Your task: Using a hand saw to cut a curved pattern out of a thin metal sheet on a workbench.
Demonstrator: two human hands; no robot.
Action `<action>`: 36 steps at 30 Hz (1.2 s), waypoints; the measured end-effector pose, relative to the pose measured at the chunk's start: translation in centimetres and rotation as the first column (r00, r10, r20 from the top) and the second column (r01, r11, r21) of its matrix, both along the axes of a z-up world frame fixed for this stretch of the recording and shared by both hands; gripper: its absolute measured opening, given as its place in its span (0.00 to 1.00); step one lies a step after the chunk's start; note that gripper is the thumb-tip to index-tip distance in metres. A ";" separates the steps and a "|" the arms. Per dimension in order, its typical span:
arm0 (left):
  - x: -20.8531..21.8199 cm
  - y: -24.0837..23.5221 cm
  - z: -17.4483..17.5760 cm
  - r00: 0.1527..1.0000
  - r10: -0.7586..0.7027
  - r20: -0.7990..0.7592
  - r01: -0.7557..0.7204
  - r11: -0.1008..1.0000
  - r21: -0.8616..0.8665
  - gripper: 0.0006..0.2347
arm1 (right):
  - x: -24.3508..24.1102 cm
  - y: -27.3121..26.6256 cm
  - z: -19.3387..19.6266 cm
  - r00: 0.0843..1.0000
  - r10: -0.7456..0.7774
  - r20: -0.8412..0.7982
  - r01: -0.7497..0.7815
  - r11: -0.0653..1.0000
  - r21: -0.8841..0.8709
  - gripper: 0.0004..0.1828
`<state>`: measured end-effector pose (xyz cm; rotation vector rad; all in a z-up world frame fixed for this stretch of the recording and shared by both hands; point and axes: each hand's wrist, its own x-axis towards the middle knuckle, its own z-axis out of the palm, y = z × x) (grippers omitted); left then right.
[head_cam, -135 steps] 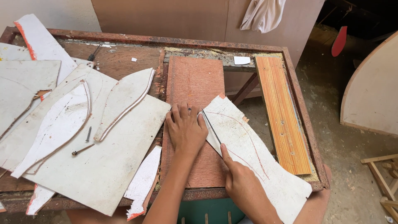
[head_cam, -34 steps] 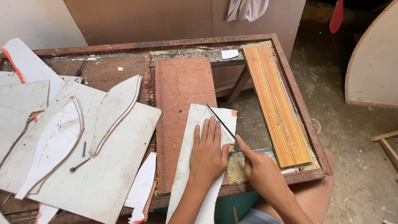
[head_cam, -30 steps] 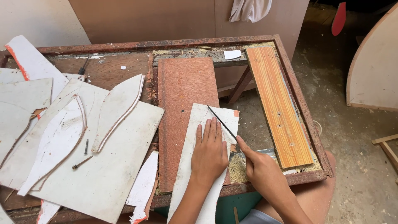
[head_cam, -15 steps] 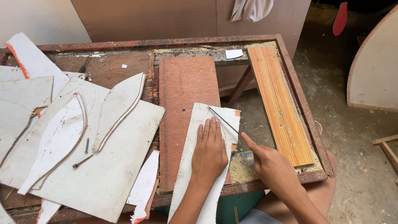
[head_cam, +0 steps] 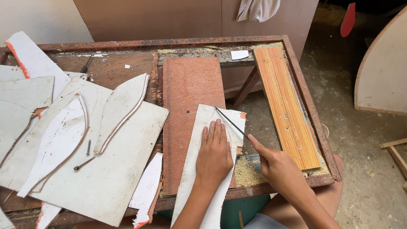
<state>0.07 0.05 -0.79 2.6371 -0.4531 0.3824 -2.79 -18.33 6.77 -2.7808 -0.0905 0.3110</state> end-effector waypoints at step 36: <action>0.2 -0.7 -1.0 0.998 0.066 0.021 -0.067 0.995 0.069 0.25 | 0.6 0.3 1.8 0.999 0.031 -0.027 -0.036 0.972 -0.230 0.36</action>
